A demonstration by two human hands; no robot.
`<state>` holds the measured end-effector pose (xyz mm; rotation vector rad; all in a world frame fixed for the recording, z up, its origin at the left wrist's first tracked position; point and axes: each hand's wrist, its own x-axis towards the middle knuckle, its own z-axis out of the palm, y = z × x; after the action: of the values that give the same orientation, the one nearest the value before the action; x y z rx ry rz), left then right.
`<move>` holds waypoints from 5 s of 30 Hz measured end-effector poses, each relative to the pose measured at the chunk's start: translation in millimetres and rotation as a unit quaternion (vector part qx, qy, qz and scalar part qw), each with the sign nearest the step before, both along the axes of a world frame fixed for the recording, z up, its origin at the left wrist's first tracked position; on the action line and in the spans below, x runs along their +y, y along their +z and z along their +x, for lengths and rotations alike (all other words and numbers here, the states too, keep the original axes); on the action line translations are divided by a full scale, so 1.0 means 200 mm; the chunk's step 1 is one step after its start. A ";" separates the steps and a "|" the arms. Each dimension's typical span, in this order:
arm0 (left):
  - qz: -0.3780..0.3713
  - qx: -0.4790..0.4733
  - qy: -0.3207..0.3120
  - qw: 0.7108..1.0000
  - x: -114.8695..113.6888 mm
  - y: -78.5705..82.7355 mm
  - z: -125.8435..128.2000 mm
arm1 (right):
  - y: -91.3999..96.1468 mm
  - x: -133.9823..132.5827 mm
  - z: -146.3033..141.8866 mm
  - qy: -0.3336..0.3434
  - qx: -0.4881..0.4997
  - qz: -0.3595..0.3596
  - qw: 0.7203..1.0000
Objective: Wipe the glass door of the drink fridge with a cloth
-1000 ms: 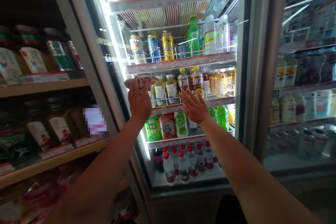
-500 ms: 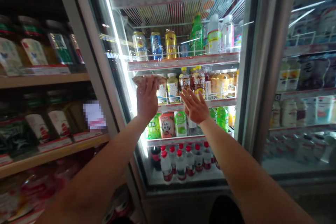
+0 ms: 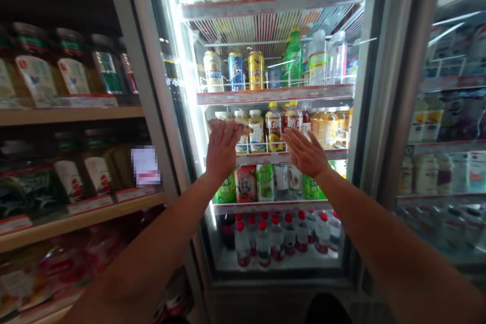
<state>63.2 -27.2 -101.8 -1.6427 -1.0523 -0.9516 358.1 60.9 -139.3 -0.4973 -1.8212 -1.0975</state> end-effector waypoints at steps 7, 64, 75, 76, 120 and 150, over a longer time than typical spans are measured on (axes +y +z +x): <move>0.008 0.012 -0.011 1.000 0.04 0.24 0.04 | -0.07 0.02 -0.03 -0.013 0.087 0.009 0.996; 0.063 0.086 0.036 0.994 0.01 0.18 -0.13 | -0.08 0.03 -0.02 -0.051 0.103 -0.013 0.993; -0.030 0.178 0.044 0.983 -0.13 -0.25 -0.29 | -0.08 0.02 -0.02 -0.054 0.098 -0.040 0.993; -0.012 0.150 0.057 0.987 -0.13 -0.19 -0.31 | -0.08 0.02 -0.02 -0.054 0.096 -0.051 0.993; 0.012 0.031 0.091 0.995 -0.08 -0.09 -0.22 | -0.08 0.02 -0.03 -0.032 0.109 0.001 0.994; 0.002 0.018 0.122 0.992 -0.11 0.02 -0.19 | -0.08 0.00 -0.04 -0.043 0.109 0.015 0.993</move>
<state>25.5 -49.3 -97.2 -1.4818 -1.1944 -0.7597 351.1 61.6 -155.1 -0.6571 -1.6022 -1.0822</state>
